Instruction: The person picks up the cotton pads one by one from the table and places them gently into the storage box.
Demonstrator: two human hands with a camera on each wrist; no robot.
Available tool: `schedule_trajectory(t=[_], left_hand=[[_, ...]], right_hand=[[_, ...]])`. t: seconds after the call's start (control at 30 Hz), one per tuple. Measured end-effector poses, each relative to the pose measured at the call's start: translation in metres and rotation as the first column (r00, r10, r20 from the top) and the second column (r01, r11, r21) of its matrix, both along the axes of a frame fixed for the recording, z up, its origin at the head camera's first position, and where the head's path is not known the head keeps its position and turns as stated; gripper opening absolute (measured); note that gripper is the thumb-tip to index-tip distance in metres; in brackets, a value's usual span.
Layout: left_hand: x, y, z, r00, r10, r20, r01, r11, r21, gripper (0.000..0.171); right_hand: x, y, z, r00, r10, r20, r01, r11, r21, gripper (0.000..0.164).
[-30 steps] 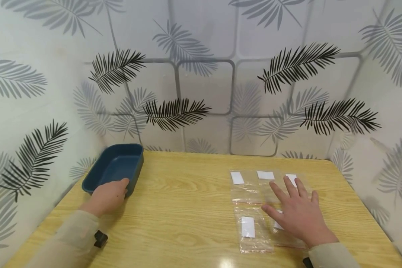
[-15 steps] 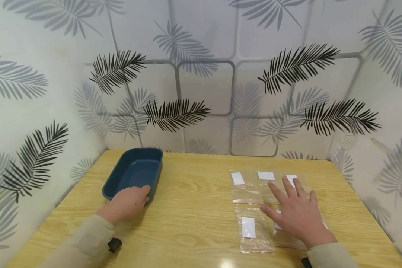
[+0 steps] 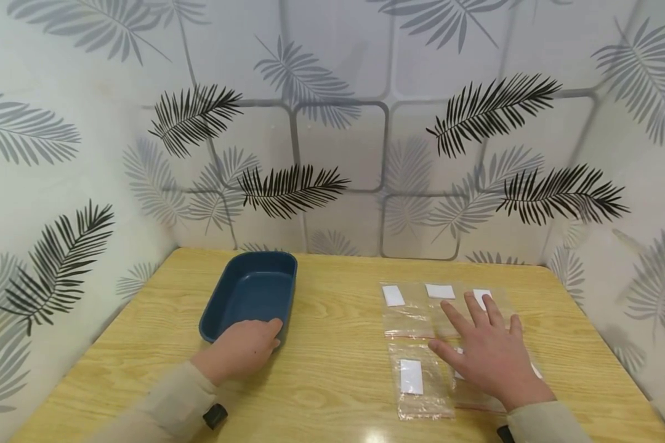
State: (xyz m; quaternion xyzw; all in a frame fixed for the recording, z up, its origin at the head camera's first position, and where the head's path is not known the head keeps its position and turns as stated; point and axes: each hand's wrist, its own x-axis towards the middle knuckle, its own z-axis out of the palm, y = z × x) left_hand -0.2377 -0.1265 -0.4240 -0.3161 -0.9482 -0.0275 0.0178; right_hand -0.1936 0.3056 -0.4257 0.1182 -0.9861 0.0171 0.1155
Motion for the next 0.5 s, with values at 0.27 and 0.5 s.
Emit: schedule_trajectory(t=[0.27,0.5], left_hand=[[0.008,0.026,-0.003,0.998,-0.039,0.039,0.039,0.999,-0.007,0.012],[0.017,0.052,-0.002,0.995,-0.055,0.081,0.057,0.998,-0.021,0.01]], right_hand=[[0.0,-0.003,0.001,1.0,0.006,-0.011,-0.006,1.0,0.006,0.08],[0.001,-0.006,0.001,1.0,0.007,-0.011,-0.007,1.0,0.005,0.079]])
